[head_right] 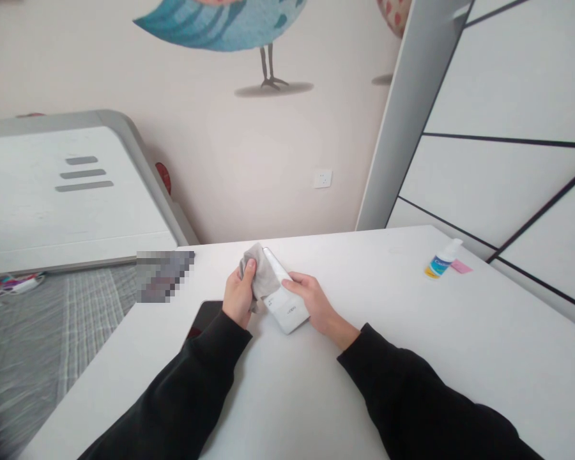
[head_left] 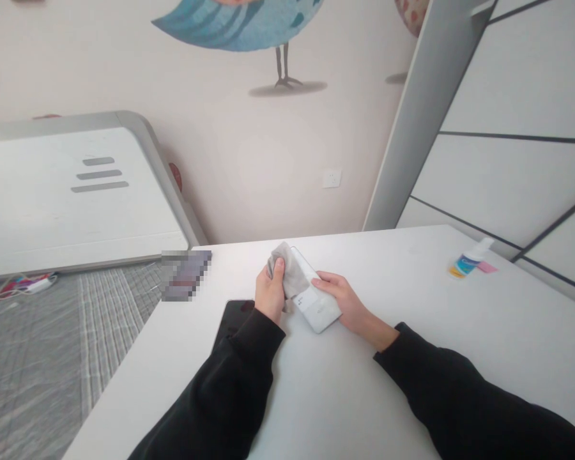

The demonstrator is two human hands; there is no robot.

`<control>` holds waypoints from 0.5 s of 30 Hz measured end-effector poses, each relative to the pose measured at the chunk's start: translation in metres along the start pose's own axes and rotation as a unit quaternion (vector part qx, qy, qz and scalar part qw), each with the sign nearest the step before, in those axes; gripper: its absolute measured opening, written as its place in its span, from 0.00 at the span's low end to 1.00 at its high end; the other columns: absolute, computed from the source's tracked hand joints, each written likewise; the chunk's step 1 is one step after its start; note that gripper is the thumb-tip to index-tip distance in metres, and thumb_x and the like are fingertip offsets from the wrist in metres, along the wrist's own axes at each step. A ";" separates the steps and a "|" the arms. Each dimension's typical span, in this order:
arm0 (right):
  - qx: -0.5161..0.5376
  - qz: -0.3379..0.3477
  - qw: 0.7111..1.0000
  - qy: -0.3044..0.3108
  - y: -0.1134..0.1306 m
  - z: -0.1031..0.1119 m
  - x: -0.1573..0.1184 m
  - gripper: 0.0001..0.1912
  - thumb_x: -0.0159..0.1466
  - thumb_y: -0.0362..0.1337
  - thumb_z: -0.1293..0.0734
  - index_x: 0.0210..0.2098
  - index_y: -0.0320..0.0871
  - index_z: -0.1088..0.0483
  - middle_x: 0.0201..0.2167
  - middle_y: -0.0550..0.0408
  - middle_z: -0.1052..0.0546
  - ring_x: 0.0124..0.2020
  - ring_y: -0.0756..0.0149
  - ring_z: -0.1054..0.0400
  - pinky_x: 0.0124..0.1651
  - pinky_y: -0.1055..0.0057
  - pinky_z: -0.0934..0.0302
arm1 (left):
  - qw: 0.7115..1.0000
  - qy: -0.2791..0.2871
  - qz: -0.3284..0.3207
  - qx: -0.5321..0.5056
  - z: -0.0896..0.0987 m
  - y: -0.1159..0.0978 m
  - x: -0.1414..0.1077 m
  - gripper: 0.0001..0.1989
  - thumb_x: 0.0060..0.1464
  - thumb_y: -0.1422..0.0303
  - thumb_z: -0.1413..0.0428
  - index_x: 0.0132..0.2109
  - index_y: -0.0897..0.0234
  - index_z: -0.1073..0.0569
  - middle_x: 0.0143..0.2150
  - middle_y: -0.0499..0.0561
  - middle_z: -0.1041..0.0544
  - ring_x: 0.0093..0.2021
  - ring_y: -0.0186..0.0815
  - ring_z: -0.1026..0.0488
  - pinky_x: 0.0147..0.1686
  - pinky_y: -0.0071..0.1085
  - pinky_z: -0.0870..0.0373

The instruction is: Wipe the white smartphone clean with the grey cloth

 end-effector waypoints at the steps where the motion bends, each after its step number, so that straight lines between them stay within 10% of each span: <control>1: 0.002 -0.005 1.000 -0.003 0.001 0.000 0.000 0.19 0.46 0.47 0.20 0.30 0.40 0.22 0.25 0.53 0.21 0.24 0.64 0.32 0.30 0.68 0.40 | 1.000 0.008 0.000 -0.012 -0.002 -0.001 -0.001 0.24 0.47 0.49 0.33 0.41 0.65 0.22 0.39 0.51 0.19 0.41 0.39 0.24 0.43 0.31 0.27; 9: 0.011 0.029 0.998 -0.045 0.003 0.000 0.000 0.21 0.46 0.51 0.22 0.31 0.43 0.22 0.27 0.54 0.21 0.27 0.60 0.30 0.34 0.65 0.36 | 0.993 0.101 0.037 -0.039 -0.013 -0.012 -0.010 0.28 0.37 0.59 0.27 0.46 0.65 0.23 0.43 0.54 0.19 0.42 0.41 0.22 0.45 0.35 0.26; 15: -0.139 0.104 0.984 -0.024 0.014 -0.003 -0.008 0.17 0.52 0.48 0.23 0.21 0.43 0.28 0.20 0.59 0.31 0.23 0.68 0.42 0.27 0.70 0.49 | 0.999 0.014 0.016 0.031 -0.002 -0.003 -0.005 0.23 0.42 0.53 0.29 0.39 0.67 0.21 0.37 0.53 0.19 0.37 0.38 0.24 0.40 0.33 0.28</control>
Point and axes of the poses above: each hand's wrist, its own x-axis towards the middle knuckle, its own z-axis out of the back of the hand, y = z × x, the point moved 1 cm from there along x, towards the middle knuckle
